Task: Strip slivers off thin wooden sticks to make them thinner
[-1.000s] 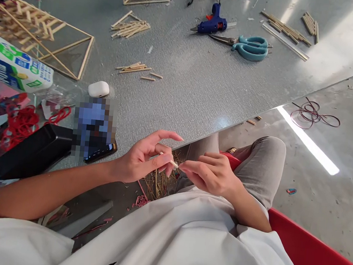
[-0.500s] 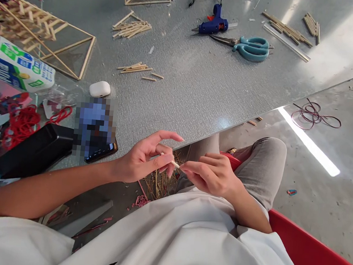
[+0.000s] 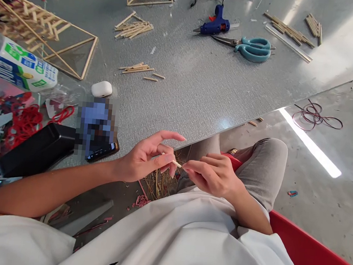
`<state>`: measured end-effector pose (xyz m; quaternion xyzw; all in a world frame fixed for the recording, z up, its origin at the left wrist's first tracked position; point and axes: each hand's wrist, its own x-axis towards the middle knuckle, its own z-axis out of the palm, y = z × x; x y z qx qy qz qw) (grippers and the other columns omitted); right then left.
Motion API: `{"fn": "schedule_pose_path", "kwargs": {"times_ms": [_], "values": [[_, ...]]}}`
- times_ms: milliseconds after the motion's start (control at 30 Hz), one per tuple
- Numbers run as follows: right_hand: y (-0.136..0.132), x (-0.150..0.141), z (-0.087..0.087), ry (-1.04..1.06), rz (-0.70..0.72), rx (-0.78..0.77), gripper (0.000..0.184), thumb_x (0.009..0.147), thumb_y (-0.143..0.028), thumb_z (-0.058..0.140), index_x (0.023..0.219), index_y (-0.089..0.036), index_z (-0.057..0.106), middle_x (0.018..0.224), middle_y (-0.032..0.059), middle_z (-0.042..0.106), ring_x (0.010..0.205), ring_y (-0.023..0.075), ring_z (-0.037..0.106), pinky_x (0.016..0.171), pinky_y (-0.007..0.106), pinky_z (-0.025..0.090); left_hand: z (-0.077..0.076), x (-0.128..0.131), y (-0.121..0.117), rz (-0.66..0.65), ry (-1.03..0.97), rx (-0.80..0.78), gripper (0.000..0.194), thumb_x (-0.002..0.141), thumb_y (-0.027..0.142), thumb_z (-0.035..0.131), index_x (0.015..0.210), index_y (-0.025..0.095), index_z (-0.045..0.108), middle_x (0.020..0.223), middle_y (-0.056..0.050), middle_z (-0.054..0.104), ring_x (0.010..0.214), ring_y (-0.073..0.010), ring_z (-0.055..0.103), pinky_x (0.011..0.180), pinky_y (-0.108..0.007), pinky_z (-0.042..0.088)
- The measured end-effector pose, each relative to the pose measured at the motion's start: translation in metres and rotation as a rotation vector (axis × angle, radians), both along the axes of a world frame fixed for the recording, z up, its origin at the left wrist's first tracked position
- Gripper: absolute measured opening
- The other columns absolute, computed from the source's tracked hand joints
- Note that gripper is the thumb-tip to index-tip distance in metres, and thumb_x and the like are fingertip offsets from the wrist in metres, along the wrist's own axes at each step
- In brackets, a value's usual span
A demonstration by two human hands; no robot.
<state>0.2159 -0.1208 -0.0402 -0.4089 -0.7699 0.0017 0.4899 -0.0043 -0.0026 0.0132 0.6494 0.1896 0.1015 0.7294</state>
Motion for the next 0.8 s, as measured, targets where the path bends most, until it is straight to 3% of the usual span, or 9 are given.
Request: {"fn": "schedule_pose_path", "kwargs": {"times_ms": [167, 233, 300, 433, 500, 567, 667, 800], "values": [[0.0001, 0.0026, -0.0013, -0.004, -0.032, 0.0, 0.011, 0.106, -0.013, 0.064, 0.116, -0.019, 0.067, 0.062, -0.0062, 0.06, 0.048, 0.0109, 0.049, 0.05, 0.028, 0.038, -0.0001, -0.0008, -0.0001, -0.002, -0.011, 0.013, 0.05, 0.113, 0.04, 0.061, 0.153, 0.013, 0.049, 0.077, -0.001, 0.073, 0.063, -0.012, 0.056, 0.063, -0.027, 0.042], [0.0004, 0.0046, -0.0016, 0.011, -0.02, -0.007, 0.003, 0.107, -0.019, 0.065, 0.106, -0.02, 0.067, 0.06, -0.0057, 0.058, 0.048, 0.0117, 0.049, 0.05, 0.03, 0.038, 0.0001, -0.0012, -0.0001, 0.004, -0.014, 0.039, 0.046, 0.112, 0.038, 0.061, 0.15, 0.013, 0.052, 0.076, -0.001, 0.072, 0.064, -0.0125, 0.06, 0.064, -0.027, 0.045], [0.0014, 0.0062, -0.001, 0.029, 0.002, 0.011, 0.019, 0.108, -0.025, 0.062, 0.089, -0.022, 0.063, 0.061, -0.0026, 0.06, 0.05, 0.0137, 0.051, 0.05, 0.032, 0.04, 0.0006, -0.0012, 0.0002, 0.001, -0.023, 0.073, 0.04, 0.111, 0.035, 0.062, 0.144, 0.014, 0.057, 0.076, -0.001, 0.073, 0.065, -0.0134, 0.065, 0.066, -0.027, 0.048], [0.0057, 0.0059, 0.0034, 0.084, -0.084, 0.117, 0.034, 0.099, -0.008, 0.06, 0.069, -0.023, 0.051, 0.093, 0.0093, 0.083, 0.081, 0.023, 0.071, 0.061, 0.037, 0.056, 0.0029, -0.0004, 0.002, -0.034, -0.038, 0.147, 0.027, 0.109, 0.031, 0.061, 0.131, 0.015, 0.065, 0.075, -0.001, 0.074, 0.071, -0.0147, 0.072, 0.067, -0.026, 0.051], [0.0073, 0.0045, 0.0054, 0.091, -0.14, 0.151, 0.036, 0.09, -0.001, 0.059, 0.064, -0.024, 0.05, 0.106, 0.0084, 0.086, 0.092, 0.0261, 0.074, 0.065, 0.04, 0.061, 0.0041, 0.0001, 0.0029, -0.041, -0.037, 0.17, 0.025, 0.109, 0.03, 0.06, 0.127, 0.015, 0.067, 0.074, -0.001, 0.075, 0.072, -0.0149, 0.073, 0.068, -0.026, 0.052], [0.0075, 0.0031, 0.0055, 0.123, -0.138, 0.172, 0.039, 0.087, 0.001, 0.058, 0.059, -0.024, 0.049, 0.103, 0.0061, 0.086, 0.089, 0.0254, 0.074, 0.06, 0.039, 0.058, 0.0048, 0.0003, 0.0034, -0.041, -0.033, 0.173, 0.024, 0.11, 0.031, 0.061, 0.126, 0.014, 0.068, 0.073, -0.002, 0.075, 0.071, -0.0152, 0.074, 0.069, -0.026, 0.053], [0.0051, 0.0015, 0.0022, 0.257, -0.092, 0.2, 0.044, 0.093, -0.001, 0.056, 0.055, -0.023, 0.049, 0.094, 0.0045, 0.086, 0.071, 0.0212, 0.071, 0.05, 0.037, 0.051, 0.0048, 0.0003, 0.0034, -0.036, -0.021, 0.168, 0.025, 0.109, 0.032, 0.062, 0.125, 0.014, 0.07, 0.073, -0.002, 0.075, 0.07, -0.0157, 0.075, 0.068, -0.026, 0.054], [0.0009, -0.0012, -0.0001, 0.327, -0.131, 0.154, 0.045, 0.106, -0.01, 0.05, 0.067, -0.022, 0.07, 0.099, 0.0074, 0.087, 0.068, 0.0192, 0.073, 0.053, 0.035, 0.053, 0.0051, 0.0006, 0.0032, -0.033, -0.032, 0.188, 0.023, 0.109, 0.029, 0.061, 0.124, 0.014, 0.07, 0.072, -0.002, 0.075, 0.071, -0.0152, 0.074, 0.067, -0.025, 0.052]]}}
